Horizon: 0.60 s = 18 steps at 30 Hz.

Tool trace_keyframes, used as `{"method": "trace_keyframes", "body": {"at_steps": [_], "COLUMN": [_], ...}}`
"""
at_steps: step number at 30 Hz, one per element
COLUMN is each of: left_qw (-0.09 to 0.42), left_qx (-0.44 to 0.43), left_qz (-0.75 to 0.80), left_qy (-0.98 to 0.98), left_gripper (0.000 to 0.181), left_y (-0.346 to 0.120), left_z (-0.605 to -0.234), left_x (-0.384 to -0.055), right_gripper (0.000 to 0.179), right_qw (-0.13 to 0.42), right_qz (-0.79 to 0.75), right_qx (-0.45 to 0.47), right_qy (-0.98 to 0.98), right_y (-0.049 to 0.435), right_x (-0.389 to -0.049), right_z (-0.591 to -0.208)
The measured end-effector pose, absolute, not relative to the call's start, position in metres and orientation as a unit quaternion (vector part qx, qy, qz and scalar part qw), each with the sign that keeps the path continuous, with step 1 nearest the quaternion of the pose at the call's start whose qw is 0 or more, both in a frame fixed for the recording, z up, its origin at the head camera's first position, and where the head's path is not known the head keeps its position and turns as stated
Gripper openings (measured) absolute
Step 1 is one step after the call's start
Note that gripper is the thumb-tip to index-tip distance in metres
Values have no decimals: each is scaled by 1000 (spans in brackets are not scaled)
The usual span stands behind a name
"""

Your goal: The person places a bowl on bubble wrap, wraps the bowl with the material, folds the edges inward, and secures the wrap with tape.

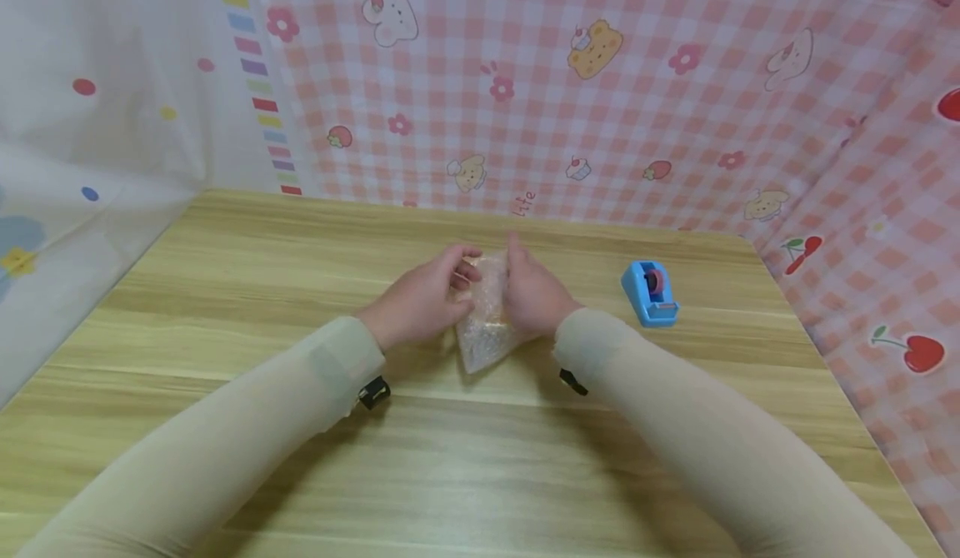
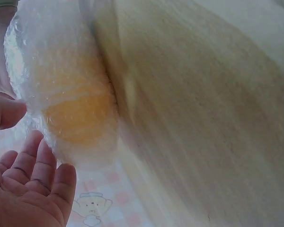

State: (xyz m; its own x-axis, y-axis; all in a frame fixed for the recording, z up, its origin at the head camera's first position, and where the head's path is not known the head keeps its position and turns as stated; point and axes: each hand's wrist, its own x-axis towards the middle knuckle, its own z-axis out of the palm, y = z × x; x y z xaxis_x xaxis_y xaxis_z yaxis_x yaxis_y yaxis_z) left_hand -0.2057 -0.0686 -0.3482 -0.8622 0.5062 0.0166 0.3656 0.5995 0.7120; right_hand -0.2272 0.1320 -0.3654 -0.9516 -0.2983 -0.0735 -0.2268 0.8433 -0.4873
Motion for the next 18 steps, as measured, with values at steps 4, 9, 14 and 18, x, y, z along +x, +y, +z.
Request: {"method": "trace_keyframes", "body": {"at_steps": [4,9,14,18], "left_qw": [99,93,71,74], "left_qx": [253,273,300,307], "left_qz": [351,308,239,205], "left_qy": [896,906,921,926], "left_gripper": [70,64,59,58], "left_y": [-67,-65,-64,-64], "left_z": [-349,-352,-357,-358], "left_x": [-206,-204,-204,-204], "right_gripper": [71,74,79,82], "right_qw": [75,85,81,86], "right_qz": [-267,-313,-322,-324], "right_qx": [-113,-73,-67,-64], "right_qy": [954,943,941,940], "right_y": [135,134,133,133], "right_x": [-228,-225,-223,-222], "right_z": [-365,-362,-361,-361]}}
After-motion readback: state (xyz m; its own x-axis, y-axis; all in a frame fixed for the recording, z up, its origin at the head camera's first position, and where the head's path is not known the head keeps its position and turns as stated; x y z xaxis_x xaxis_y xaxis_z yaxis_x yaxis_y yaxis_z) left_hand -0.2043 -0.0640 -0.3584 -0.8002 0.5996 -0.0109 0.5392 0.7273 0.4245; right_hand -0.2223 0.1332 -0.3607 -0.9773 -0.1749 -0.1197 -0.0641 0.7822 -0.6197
